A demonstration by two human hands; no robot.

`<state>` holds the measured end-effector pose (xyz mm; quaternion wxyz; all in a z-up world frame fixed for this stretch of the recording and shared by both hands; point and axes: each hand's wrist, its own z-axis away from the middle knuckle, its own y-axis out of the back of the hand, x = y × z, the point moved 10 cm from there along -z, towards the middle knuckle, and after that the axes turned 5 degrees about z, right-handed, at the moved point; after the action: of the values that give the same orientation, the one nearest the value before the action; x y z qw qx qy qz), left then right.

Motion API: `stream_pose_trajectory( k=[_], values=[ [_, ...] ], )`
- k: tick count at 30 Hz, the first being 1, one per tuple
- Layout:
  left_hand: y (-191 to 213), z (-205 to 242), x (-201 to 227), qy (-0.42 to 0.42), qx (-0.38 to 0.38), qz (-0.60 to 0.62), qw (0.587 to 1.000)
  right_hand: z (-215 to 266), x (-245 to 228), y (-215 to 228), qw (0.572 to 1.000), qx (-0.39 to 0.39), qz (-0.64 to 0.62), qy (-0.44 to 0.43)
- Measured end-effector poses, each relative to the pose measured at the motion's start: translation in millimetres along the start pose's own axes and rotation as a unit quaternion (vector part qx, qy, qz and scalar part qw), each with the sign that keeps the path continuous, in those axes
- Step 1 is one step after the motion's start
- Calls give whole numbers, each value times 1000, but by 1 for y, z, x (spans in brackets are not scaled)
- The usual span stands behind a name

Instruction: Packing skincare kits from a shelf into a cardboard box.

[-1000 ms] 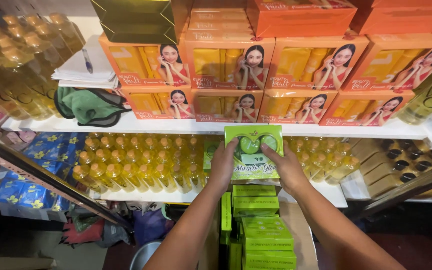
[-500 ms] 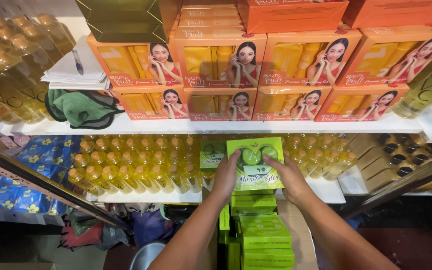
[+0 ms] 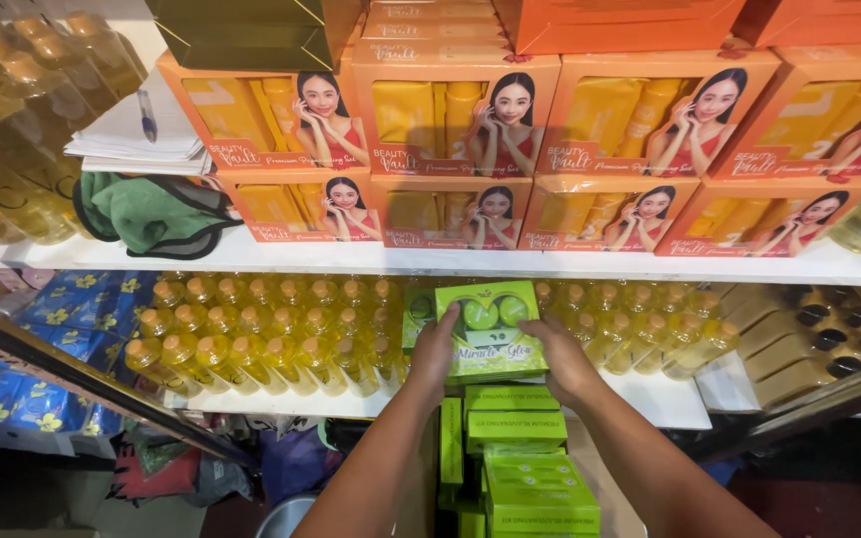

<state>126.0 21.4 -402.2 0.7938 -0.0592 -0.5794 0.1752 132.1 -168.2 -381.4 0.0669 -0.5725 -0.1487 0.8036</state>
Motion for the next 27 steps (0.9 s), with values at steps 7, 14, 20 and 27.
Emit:
stream_pose_trajectory(
  k=[7, 14, 20, 27],
  values=[
    [41, -22, -8, -58, 24, 86, 994, -37, 26, -25, 999, 11, 33, 39],
    [73, -39, -8, -85, 30, 100, 991, -65, 45, -33, 996, 72, 17, 50],
    [79, -63, -6, -90, 21, 85, 992, -79, 59, -46, 997, 56, -50, 27],
    [83, -89, -15, -92, 33, 33, 995, -93, 63, -45, 997, 56, -50, 34]
  ],
)
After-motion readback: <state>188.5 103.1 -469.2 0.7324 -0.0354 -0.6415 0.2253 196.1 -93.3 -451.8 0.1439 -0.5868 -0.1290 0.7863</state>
